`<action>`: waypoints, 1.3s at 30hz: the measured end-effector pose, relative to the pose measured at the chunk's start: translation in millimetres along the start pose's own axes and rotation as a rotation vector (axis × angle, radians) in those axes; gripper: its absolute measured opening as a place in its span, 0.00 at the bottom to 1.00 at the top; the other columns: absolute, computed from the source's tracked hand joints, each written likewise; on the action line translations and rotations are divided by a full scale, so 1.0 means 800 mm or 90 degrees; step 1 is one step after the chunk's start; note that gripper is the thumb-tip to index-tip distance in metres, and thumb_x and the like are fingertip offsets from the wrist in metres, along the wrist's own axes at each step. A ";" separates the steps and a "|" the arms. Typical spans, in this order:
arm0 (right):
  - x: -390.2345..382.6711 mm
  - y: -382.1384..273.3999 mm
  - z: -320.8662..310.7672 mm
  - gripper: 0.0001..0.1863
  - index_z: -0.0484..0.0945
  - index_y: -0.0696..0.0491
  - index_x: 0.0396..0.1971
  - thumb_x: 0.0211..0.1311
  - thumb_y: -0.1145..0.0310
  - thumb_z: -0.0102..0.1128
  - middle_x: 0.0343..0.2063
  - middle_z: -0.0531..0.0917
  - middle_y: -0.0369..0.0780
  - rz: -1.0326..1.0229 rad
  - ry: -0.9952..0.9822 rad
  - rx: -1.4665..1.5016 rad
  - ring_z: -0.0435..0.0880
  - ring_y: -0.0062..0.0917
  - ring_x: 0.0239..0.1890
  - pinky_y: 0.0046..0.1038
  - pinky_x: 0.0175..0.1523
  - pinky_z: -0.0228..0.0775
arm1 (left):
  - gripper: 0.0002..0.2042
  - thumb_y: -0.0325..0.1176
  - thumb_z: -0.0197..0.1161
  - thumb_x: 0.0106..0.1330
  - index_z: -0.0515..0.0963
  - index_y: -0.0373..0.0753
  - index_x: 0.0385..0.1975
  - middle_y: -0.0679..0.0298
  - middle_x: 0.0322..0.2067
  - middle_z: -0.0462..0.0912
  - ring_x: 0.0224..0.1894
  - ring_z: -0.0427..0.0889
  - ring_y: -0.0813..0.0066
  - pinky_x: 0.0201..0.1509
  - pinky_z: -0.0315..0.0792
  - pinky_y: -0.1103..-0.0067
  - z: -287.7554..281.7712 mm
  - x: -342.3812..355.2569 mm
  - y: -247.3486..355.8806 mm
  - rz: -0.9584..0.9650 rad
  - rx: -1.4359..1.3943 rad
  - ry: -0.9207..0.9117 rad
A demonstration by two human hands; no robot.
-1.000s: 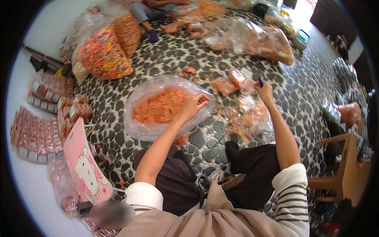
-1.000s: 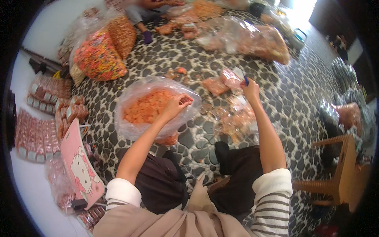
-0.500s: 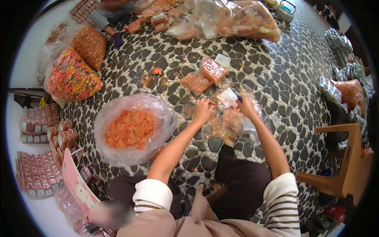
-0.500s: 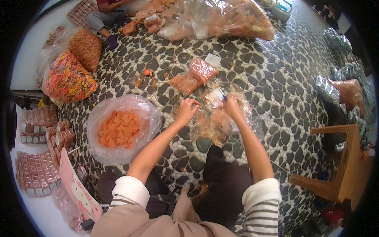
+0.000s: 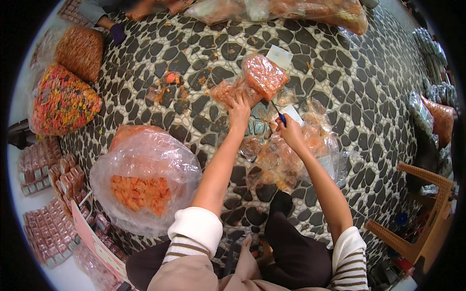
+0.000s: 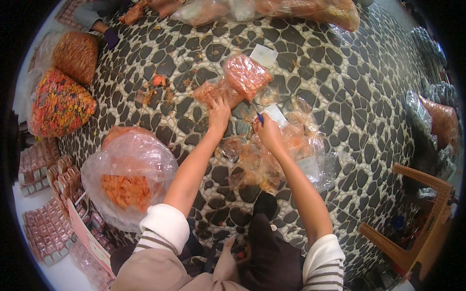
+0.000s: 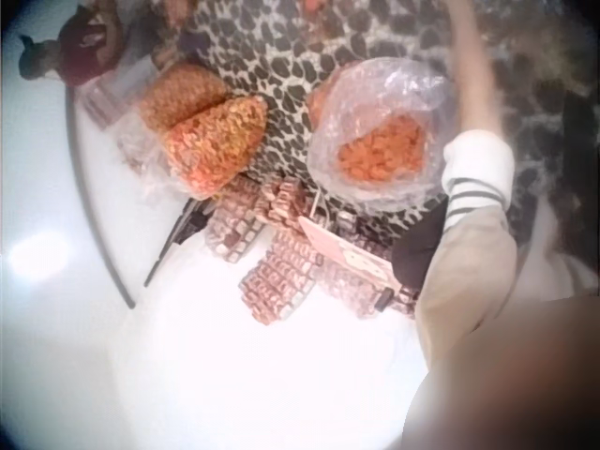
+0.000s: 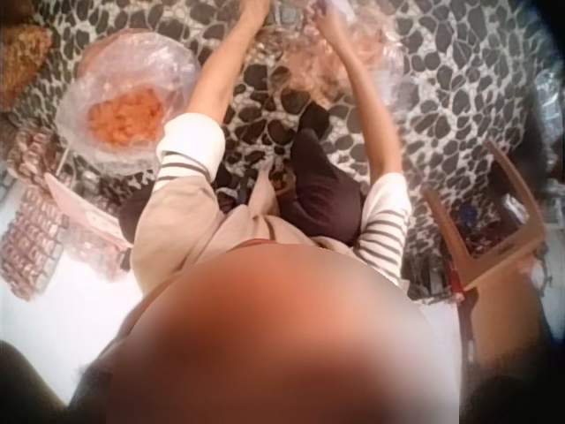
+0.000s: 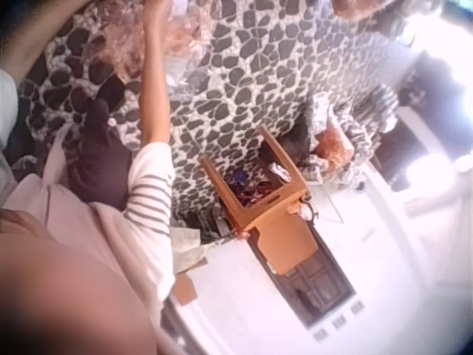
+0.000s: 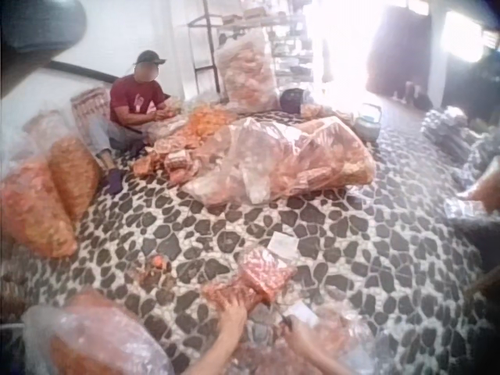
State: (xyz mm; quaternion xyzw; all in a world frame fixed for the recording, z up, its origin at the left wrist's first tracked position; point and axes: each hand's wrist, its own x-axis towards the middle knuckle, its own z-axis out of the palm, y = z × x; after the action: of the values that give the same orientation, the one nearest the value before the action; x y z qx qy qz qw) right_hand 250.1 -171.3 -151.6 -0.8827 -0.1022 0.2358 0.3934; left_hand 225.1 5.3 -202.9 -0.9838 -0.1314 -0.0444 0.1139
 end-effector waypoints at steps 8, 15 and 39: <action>-0.044 -0.023 -0.030 0.09 0.71 0.58 0.32 0.58 0.67 0.48 0.18 0.78 0.38 -0.038 -0.037 0.086 0.74 0.20 0.16 0.24 0.24 0.65 | 0.27 0.34 0.59 0.49 0.61 0.34 0.50 0.49 0.42 0.68 0.46 0.70 0.49 0.44 0.68 0.67 -0.093 -0.053 -0.010 -0.167 -0.449 -0.091; -0.112 -0.111 -0.116 0.37 0.63 0.57 0.50 0.45 0.48 0.61 0.42 0.72 0.42 -0.050 0.025 0.180 0.70 0.30 0.47 0.30 0.52 0.60 | 0.26 0.30 0.50 0.53 0.58 0.39 0.55 0.64 0.42 0.71 0.41 0.72 0.73 0.43 0.68 0.75 -0.226 -0.107 -0.069 -0.166 -1.294 -0.267; -0.271 -0.309 -0.093 0.14 0.68 0.58 0.37 0.54 0.65 0.54 0.36 0.74 0.48 -0.461 0.287 0.014 0.73 0.43 0.39 0.35 0.42 0.64 | 0.14 0.40 0.51 0.62 0.72 0.33 0.25 0.67 0.21 0.72 0.26 0.67 0.83 0.33 0.62 0.84 -0.430 -0.179 -0.191 -0.112 -0.937 0.311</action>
State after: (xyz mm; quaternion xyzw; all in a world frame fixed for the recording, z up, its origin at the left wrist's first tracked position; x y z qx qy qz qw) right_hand 100.1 -133.6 147.8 -0.8152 -0.3141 -0.1155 0.4727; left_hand 26.8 32.4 146.1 -0.7546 -0.1171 -0.3443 -0.5461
